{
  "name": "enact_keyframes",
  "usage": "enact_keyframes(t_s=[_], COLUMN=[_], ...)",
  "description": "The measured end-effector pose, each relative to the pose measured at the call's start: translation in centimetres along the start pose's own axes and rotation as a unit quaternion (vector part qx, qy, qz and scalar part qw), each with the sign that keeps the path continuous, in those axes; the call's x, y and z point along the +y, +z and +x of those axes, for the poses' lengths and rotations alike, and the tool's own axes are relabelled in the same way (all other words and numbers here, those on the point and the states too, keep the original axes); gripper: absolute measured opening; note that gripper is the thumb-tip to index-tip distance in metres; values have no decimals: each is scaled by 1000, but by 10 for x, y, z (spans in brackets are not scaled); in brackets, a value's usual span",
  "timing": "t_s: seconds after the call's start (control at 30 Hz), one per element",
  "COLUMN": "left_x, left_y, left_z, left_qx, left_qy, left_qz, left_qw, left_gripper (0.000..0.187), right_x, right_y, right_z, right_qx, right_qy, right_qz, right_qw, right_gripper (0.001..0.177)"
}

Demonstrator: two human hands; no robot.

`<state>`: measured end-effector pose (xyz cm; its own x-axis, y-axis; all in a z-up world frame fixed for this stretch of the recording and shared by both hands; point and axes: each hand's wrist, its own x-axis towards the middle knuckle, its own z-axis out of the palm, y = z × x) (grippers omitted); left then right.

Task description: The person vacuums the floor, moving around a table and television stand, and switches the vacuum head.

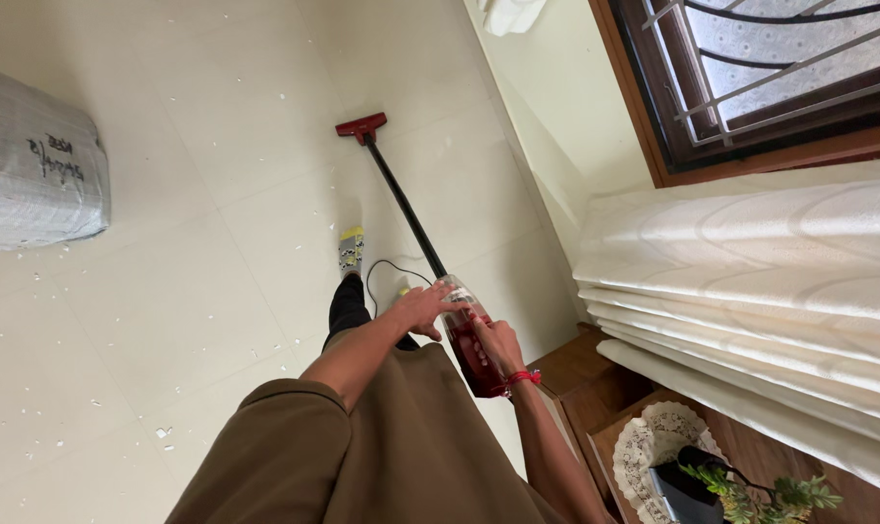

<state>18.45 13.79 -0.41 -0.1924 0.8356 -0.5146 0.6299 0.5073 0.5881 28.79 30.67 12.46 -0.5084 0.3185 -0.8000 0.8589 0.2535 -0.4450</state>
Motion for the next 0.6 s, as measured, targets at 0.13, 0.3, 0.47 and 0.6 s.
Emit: enact_keyframes(t_s=[0.13,0.3,0.47,0.6], left_x=[-1,-14,-23,-35], left_y=[5,13,3,-17], left_z=[0,-2,-9,-17], left_qx=[-18,13,37,55], left_qy=[2,2,-31,-64], left_qz=[15,11,12,-4], left_qw=[1000,1000,999,996], left_gripper=[108,113,118,118], right_x=[8,8,-17,-46], right_y=[4,16,30,33], right_z=[3,20,40,53], right_qx=[-2,0,-2,-7], right_qy=[4,12,5,-9], right_qz=[-15,-1,7,-14], right_qw=[1000,1000,1000,1000], right_gripper=[63,57,53,53])
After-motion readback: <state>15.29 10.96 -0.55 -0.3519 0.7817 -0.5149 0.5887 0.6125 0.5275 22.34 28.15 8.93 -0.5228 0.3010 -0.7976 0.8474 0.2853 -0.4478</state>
